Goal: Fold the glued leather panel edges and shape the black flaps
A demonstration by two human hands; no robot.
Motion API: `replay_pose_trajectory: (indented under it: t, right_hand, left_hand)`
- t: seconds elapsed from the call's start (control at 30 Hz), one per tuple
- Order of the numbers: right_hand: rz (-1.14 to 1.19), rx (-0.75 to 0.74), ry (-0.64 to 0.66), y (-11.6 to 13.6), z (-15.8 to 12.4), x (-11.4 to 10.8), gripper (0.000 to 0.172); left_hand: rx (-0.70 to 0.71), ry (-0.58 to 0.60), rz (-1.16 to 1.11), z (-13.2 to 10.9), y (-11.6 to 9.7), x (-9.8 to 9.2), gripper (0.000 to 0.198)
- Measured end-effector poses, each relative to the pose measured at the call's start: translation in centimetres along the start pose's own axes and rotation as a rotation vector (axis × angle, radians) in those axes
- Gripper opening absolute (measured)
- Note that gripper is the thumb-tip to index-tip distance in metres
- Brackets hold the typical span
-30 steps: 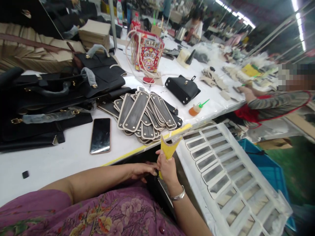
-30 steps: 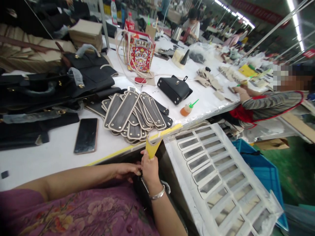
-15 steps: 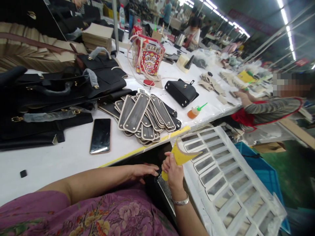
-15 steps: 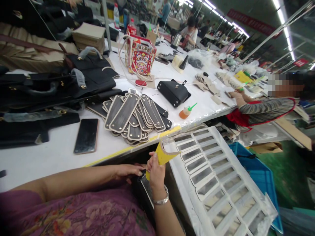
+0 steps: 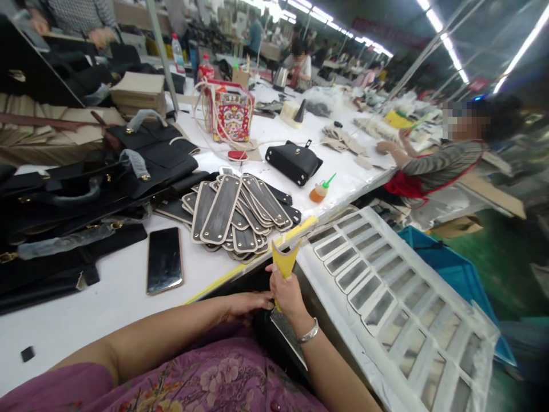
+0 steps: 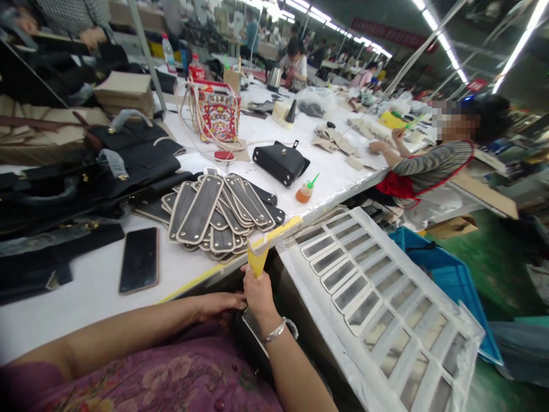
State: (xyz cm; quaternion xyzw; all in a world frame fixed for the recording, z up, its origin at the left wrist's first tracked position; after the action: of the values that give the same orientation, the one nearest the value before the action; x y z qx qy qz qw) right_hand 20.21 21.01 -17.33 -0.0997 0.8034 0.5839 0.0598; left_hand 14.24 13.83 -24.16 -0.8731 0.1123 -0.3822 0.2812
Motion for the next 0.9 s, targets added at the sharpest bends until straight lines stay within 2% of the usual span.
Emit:
replay_pose_trajectory:
  t: [0.07,0.13,0.2,0.3,0.33,0.4,0.47,0.57,0.63,0.67,0.7,0.77,0.83,0.9]
  right_hand:
    - [0.051,0.010,0.030,1.3,-1.7,-2.0,0.046]
    - [0.103,0.051,0.067,2.2,-4.6,-5.3,0.055]
    - [0.088,0.066,-0.026,2.3,-8.2,-10.9,0.061]
    - [-0.131,0.179,-0.282,-0.5,-15.3,-19.8,0.054]
    - [-0.151,0.221,-0.328,-2.1,-17.9,-21.8,0.054]
    - [-0.164,0.310,-0.349,-5.7,-22.9,-23.8,0.052]
    - [-0.152,0.395,-0.313,-9.4,-27.3,-23.8,0.050]
    - [-0.105,0.520,-0.194,-13.9,-31.7,-21.4,0.047]
    - [-0.055,0.567,-0.094,-15.8,-33.1,-19.2,0.045]
    - [-0.026,0.569,-0.052,-16.4,-33.4,-18.2,0.044]
    - [0.002,0.556,-0.017,-16.8,-33.4,-17.4,0.043]
    - [0.051,0.505,0.015,-17.0,-32.9,-16.2,0.042]
    - [0.104,0.444,0.012,-17.0,-31.9,-15.8,0.041]
    - [0.148,0.403,0.007,-17.0,-30.8,-15.6,0.040]
  left_hand:
    - [0.028,0.011,-0.001,0.0,-0.9,0.6,0.056]
    - [0.082,0.035,-0.023,0.1,-1.9,1.3,0.058]
    - [0.137,0.047,-0.011,0.1,-2.7,1.9,0.056]
    - [0.143,0.021,0.038,0.0,-2.7,2.7,0.055]
    - [0.135,0.006,0.060,0.0,-2.5,2.9,0.054]
    - [0.155,-0.039,0.173,0.0,-2.4,3.1,0.052]
    - [0.250,-0.127,0.382,0.0,-3.1,2.7,0.049]
    - [0.367,-0.202,0.862,0.2,-4.2,3.5,0.051]
    - [0.449,-0.203,1.180,0.4,-4.8,5.6,0.051]
    - [0.487,-0.170,1.316,0.6,-4.8,7.4,0.051]
    - [0.514,-0.103,1.432,0.9,-4.5,9.5,0.052]
    - [0.505,0.113,1.576,2.0,-2.8,14.1,0.063]
    - [0.422,0.338,1.616,3.4,-0.2,18.2,0.085]
    - [0.353,0.468,1.628,4.8,2.3,21.2,0.107]
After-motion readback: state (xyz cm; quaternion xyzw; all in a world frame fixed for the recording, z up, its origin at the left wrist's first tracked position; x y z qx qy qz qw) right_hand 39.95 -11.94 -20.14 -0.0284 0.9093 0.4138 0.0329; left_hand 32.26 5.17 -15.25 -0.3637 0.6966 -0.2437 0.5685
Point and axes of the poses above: each hand's wrist, its own z-axis towards the middle knuckle, its own x-axis out of the palm, y = z × x, the point moved 9 cm from there along z, towards the middle knuckle, and after that the axes turned 13 degrees about -z, right-handed, at the moved point
